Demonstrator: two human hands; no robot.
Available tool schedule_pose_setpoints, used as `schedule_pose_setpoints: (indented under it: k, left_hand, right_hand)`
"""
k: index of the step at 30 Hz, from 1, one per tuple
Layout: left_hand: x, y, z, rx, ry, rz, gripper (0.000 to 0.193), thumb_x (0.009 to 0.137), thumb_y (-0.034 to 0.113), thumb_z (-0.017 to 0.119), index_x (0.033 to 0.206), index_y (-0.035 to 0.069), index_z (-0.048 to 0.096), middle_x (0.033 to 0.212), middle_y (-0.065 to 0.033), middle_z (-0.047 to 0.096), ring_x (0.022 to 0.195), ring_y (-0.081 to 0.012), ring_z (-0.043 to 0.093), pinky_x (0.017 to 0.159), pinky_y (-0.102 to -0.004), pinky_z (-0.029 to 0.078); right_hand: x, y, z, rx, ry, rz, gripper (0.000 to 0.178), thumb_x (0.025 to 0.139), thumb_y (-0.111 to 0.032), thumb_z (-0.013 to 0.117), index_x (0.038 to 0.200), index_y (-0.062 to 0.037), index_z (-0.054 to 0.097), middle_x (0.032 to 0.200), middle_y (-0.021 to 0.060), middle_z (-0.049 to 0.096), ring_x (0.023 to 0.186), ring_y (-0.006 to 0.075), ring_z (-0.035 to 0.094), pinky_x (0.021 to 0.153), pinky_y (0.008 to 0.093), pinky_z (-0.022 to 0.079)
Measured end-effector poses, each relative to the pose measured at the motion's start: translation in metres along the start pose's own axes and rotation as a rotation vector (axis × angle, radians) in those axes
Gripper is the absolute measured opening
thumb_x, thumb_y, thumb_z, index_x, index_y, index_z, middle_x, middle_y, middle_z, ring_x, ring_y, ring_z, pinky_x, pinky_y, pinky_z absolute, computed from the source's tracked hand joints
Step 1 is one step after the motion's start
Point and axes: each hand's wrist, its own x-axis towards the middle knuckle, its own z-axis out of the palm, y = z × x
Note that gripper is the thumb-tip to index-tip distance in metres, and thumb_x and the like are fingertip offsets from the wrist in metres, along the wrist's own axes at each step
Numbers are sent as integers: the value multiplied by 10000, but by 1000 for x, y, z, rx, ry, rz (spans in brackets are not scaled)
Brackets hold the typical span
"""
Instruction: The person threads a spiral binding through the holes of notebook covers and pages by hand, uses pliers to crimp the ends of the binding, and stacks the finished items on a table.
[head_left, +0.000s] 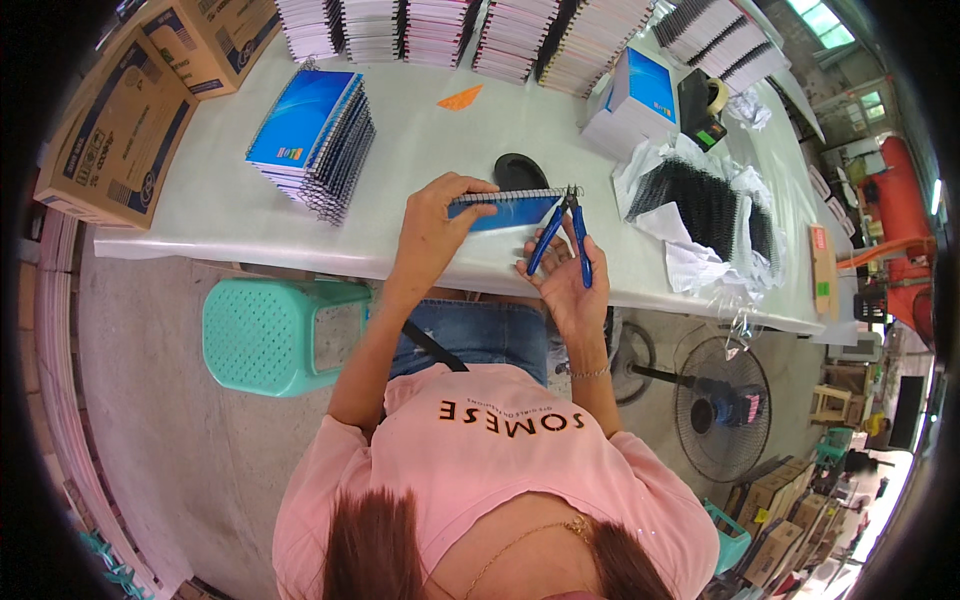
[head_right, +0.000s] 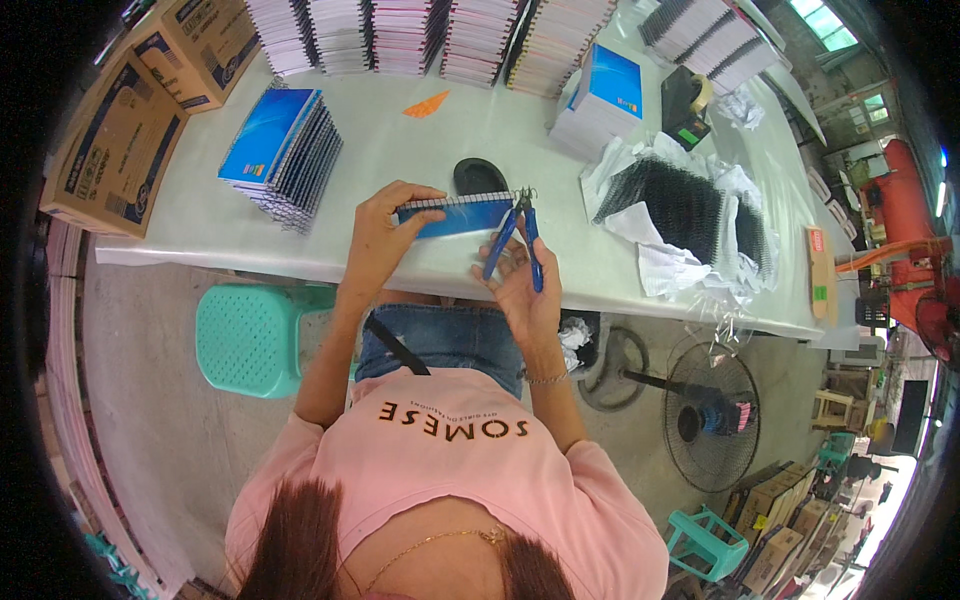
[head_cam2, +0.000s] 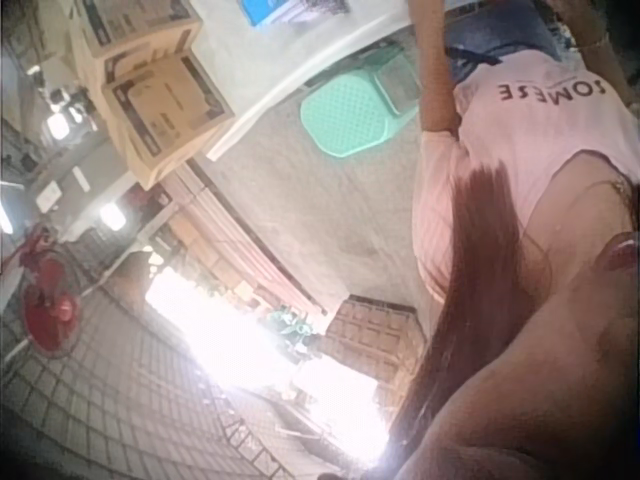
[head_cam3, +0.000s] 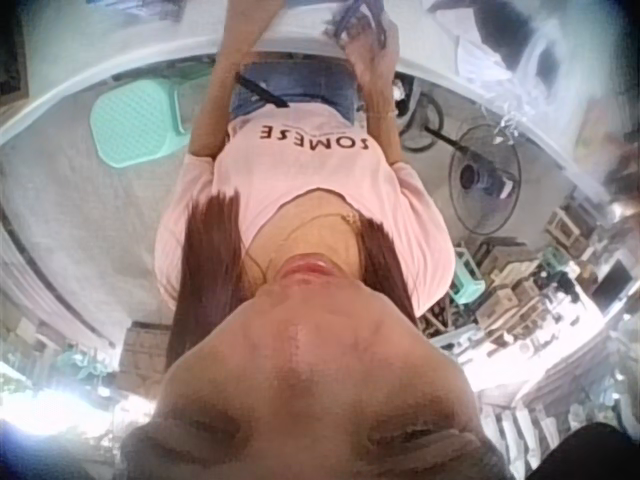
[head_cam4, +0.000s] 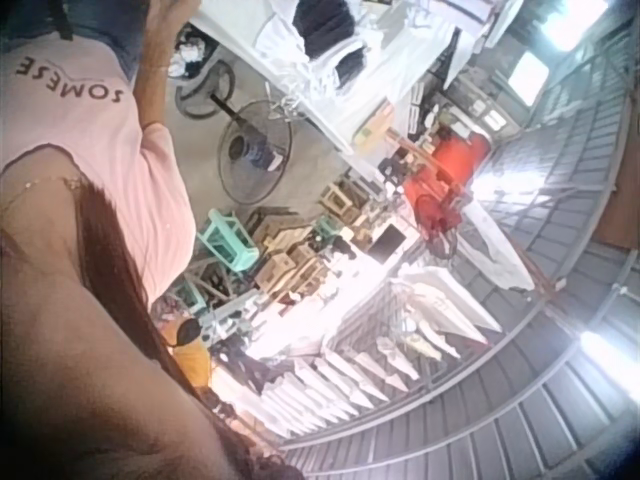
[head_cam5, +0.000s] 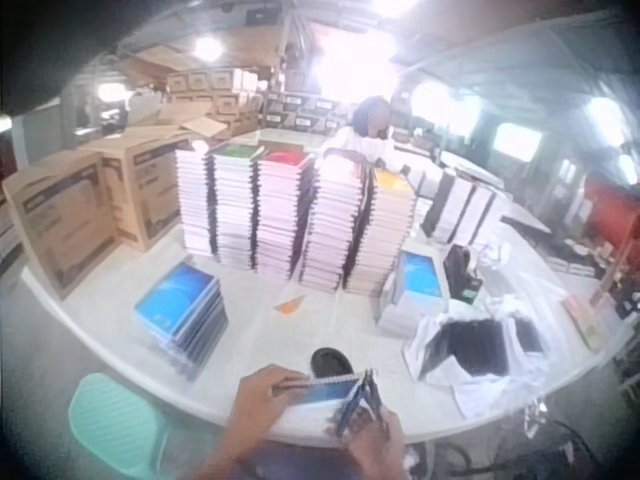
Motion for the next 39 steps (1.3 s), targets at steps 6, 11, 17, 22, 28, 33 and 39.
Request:
schedule_pose_setpoints:
  k: [6, 11, 17, 22, 28, 33, 39]
  left_hand:
    - [-7, 0, -11, -180, -72, -296, 224, 737, 100, 768, 928, 10, 694, 909, -71, 696, 838, -134, 633, 782, -266, 488]
    - [-22, -26, 4, -366, 23, -272, 233, 783, 93, 776, 975, 15, 668, 886, -12, 644, 809, -72, 559, 729, -220, 461]
    - [-28, -23, 17, -565, 119, -263, 235, 828, 101, 751, 1026, 18, 655, 915, -23, 635, 818, -77, 557, 752, -219, 464]
    - [-27, -22, 19, -589, 131, -260, 266, 837, 85, 738, 1069, 1, 639, 987, -42, 630, 878, -81, 566, 789, -217, 468]
    - [-30, -27, 20, -632, 161, -168, 251, 852, 50, 706, 1086, -10, 638, 1001, -45, 639, 899, -72, 576, 784, -210, 481]
    - [-32, -27, 15, -626, 92, -289, 251, 867, 43, 684, 1106, -19, 642, 998, -63, 655, 892, -74, 583, 806, -218, 488]
    - [-33, -25, 12, -607, 88, -224, 273, 875, 55, 679, 1132, -27, 637, 1018, -59, 670, 868, -81, 592, 803, -226, 487]
  right_hand:
    - [-13, 0, 7, -200, 118, -52, 556, 971, -417, 461, 1424, -101, 388, 1158, 119, 540, 1068, 247, 558, 916, 448, 486]
    - [-34, -13, 4, -264, 86, 172, 536, 963, -413, 500, 1389, -96, 426, 1151, 84, 557, 1055, 206, 554, 889, 411, 486]
    - [-43, -8, 2, -398, -2, 303, 547, 957, -383, 523, 1391, -64, 428, 1169, 77, 557, 1047, 187, 553, 882, 361, 472]
    - [-41, 9, 17, -780, -73, 102, 595, 904, -292, 608, 1404, -39, 408, 1206, 92, 543, 1105, 211, 528, 914, 344, 441]
    - [-30, 21, 52, -1416, -170, -391, 727, 748, -205, 743, 1380, -25, 432, 1206, 177, 525, 1136, 333, 497, 965, 418, 403]
    - [-28, 24, 53, -1455, -173, -406, 725, 746, -216, 747, 1376, -29, 441, 1203, 172, 534, 1116, 339, 504, 956, 430, 399]
    - [-28, 27, 55, -1510, -164, -464, 721, 727, -211, 760, 1360, -31, 466, 1194, 168, 553, 1097, 332, 525, 942, 440, 399]
